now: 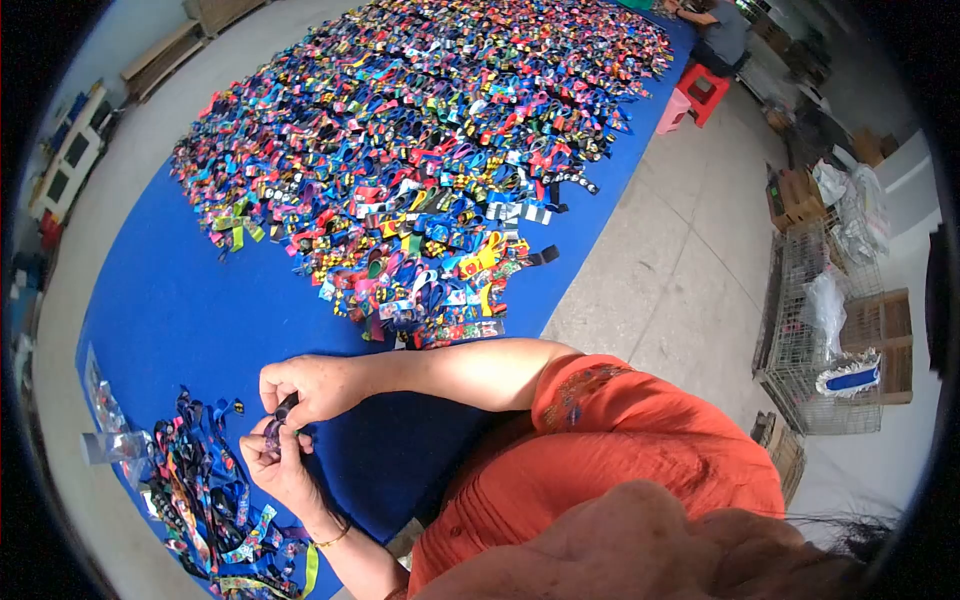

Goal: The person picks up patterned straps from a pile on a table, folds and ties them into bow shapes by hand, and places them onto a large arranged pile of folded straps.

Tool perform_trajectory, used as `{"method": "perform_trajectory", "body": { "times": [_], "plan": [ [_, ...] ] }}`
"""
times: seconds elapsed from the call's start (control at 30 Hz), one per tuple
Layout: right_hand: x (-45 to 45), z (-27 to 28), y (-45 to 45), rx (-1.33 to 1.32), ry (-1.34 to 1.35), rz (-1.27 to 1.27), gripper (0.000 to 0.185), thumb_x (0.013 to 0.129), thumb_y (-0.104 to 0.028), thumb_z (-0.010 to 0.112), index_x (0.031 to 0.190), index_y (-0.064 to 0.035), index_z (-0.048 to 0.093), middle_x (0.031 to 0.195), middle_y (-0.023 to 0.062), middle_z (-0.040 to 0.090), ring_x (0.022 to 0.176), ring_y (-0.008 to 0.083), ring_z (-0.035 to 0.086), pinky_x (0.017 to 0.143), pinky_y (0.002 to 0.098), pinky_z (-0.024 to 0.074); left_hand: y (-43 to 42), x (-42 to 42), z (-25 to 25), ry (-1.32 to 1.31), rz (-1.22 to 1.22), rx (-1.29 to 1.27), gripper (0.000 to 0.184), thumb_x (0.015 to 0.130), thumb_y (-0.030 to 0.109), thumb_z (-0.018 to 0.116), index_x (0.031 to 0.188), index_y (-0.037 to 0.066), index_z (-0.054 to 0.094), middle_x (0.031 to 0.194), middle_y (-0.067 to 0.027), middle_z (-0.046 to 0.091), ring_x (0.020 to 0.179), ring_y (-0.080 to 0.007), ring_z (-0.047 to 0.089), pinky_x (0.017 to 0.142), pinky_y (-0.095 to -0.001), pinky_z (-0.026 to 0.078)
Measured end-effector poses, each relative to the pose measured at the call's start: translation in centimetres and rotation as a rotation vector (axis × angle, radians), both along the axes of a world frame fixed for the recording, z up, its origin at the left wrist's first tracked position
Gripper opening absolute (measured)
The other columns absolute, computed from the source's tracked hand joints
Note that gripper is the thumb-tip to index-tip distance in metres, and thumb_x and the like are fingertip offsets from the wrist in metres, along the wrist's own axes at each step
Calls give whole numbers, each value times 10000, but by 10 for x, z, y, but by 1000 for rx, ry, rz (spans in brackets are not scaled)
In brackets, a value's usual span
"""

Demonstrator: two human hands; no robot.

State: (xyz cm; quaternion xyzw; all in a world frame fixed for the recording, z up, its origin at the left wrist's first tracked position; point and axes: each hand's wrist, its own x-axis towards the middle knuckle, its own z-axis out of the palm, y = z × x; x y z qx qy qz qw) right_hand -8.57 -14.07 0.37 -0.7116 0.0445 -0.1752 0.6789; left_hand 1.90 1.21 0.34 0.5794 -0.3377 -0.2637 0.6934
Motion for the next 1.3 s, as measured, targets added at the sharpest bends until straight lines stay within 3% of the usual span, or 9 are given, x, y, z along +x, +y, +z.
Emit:
{"method": "perform_trajectory", "body": {
  "times": [0.03, 0.1, 0.2, 0.23, 0.3, 0.37, 0.67, 0.8, 1.3],
  "plan": [
    [0, 0, 1, -36, -9, -24, 321, 834, -63, 734, 1092, -6, 551, 886, 105, 690, 798, 154, 657, 688, 325, 525, 0, 1, -4, -20, 20, -13, 301, 922, -48, 679, 861, 92, 419, 984, -112, 668, 604, -90, 588, 535, -195, 477],
    [1, -2, 3, -99, -32, -65, 307, 834, -87, 751, 1069, -19, 566, 861, 97, 690, 793, 151, 653, 689, 331, 525, 4, 9, -11, -118, 35, 12, 303, 906, -63, 692, 850, 75, 428, 1010, -93, 662, 775, -80, 577, 702, -210, 486],
    [4, -11, 8, -37, -90, -79, 258, 892, -131, 733, 1072, -27, 580, 875, 85, 685, 759, 145, 643, 652, 305, 517, 2, 3, -9, -214, 128, 11, 277, 902, -81, 688, 879, 60, 451, 1064, -105, 659, 905, -110, 572, 835, -243, 485],
    [7, -17, 9, 9, -116, -75, 226, 932, -144, 704, 1085, -26, 585, 873, 78, 680, 718, 133, 636, 608, 290, 511, 4, 7, -13, -241, 139, 12, 279, 904, -89, 683, 879, 55, 445, 1064, -122, 663, 899, -127, 610, 834, -257, 506],
    [-1, 5, 9, 362, 75, 3, 208, 1022, -224, 606, 1080, -25, 615, 855, 71, 671, 583, 111, 603, 497, 264, 475, 1, 1, -9, -182, 128, -26, 279, 910, -91, 677, 880, 48, 437, 1063, -147, 668, 889, -157, 657, 820, -271, 534],
    [-1, 4, 6, 366, 73, -79, 379, 1059, -345, 531, 951, -10, 669, 773, 70, 654, 464, 120, 568, 435, 256, 441, 0, -1, -11, -226, 121, -41, 280, 914, -92, 670, 882, 44, 428, 1063, -167, 669, 877, -181, 687, 805, -283, 557],
    [1, -3, -4, 276, 287, -1, 313, 960, -350, 682, 934, -39, 684, 746, 16, 637, 553, 92, 583, 475, 241, 448, -1, -6, -17, -438, 134, -8, 262, 906, -117, 653, 881, 42, 446, 1060, -146, 643, 880, -147, 639, 797, -278, 551],
    [-2, 0, -8, 266, 347, 87, 300, 949, -341, 686, 937, -42, 687, 745, 0, 614, 568, 85, 568, 487, 242, 449, 1, -1, -19, -588, 165, 30, 255, 889, -115, 657, 881, 31, 448, 1063, -132, 642, 896, -140, 605, 789, -264, 531],
    [-7, 9, -9, 181, 270, 53, 264, 893, -295, 663, 877, -33, 688, 689, 31, 641, 549, 117, 614, 487, 265, 483, 1, 0, -13, -684, 154, 35, 250, 849, -122, 667, 837, 22, 463, 1049, -162, 671, 924, -193, 646, 808, -298, 540]
  ]
}}
